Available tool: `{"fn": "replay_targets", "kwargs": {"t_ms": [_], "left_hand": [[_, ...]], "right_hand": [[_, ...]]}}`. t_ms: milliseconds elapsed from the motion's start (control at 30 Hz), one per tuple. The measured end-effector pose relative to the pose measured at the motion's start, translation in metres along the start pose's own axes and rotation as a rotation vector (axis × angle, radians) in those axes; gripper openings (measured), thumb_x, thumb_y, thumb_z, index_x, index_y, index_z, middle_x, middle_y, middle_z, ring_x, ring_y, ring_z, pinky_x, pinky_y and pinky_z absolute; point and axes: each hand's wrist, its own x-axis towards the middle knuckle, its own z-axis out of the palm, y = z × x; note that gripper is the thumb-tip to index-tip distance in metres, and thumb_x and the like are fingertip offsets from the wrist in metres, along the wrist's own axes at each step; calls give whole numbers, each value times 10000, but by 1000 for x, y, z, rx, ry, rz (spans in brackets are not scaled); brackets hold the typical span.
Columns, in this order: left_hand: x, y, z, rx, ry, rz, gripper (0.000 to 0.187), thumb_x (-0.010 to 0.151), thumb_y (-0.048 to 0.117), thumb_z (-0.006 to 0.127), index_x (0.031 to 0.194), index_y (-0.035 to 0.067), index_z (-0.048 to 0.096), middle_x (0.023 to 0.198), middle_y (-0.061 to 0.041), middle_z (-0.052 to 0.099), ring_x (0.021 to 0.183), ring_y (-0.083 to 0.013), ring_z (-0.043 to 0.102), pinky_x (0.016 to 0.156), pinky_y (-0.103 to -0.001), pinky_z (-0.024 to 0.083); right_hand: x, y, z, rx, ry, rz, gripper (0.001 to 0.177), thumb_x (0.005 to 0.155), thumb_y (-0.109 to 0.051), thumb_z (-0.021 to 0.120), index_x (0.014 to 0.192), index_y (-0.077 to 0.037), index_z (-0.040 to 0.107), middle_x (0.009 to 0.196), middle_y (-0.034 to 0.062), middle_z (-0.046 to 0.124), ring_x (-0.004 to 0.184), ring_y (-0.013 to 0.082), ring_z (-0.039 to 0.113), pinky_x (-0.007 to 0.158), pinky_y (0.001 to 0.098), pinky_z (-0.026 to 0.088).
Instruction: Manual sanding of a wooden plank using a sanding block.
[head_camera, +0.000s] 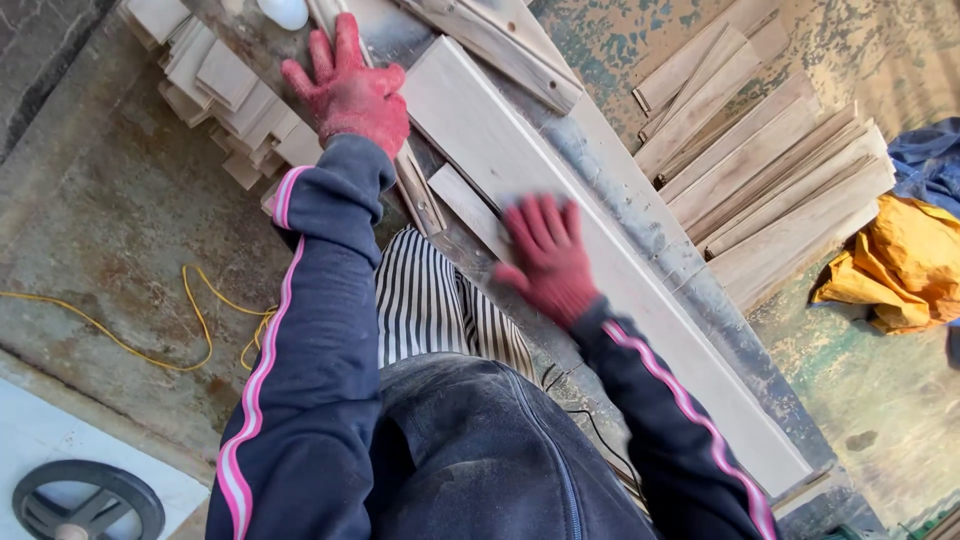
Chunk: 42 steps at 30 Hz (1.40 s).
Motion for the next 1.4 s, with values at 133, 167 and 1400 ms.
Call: {"fn": "replay_targets", "kwargs": {"t_ms": [133,167,1400], "left_hand": [[8,8,-4,37,-66,-113,446,924,334,655,1351,211,691,1679,-103,243,1520,-374,132,1156,-652,-2],[6,14,-8,164,-42,-95,394,859,327,698,1238,230,749,1652,-139,245,1459,-426,197,1106,-712,72],[16,-8,4,22,-93,84,589,928,268,566,1468,36,525,1686,-124,258,1440,-462,92,1147,-557,-11]], "right_hand": [[58,-13,-5,114,102,-29,857,957,-683,502,1556,-72,443,1620,171,408,1524,407,337,1261,619,184],[47,-11,-11,115,66,-38,849,978,-685,426,1554,-63,436,1621,179,402,1525,404,326,1263,613,163],[-71,-13,-7,24,-17,348,804,1016,-632,351,1591,-71,351,1675,198,277,1565,380,207,1292,555,117]]}}
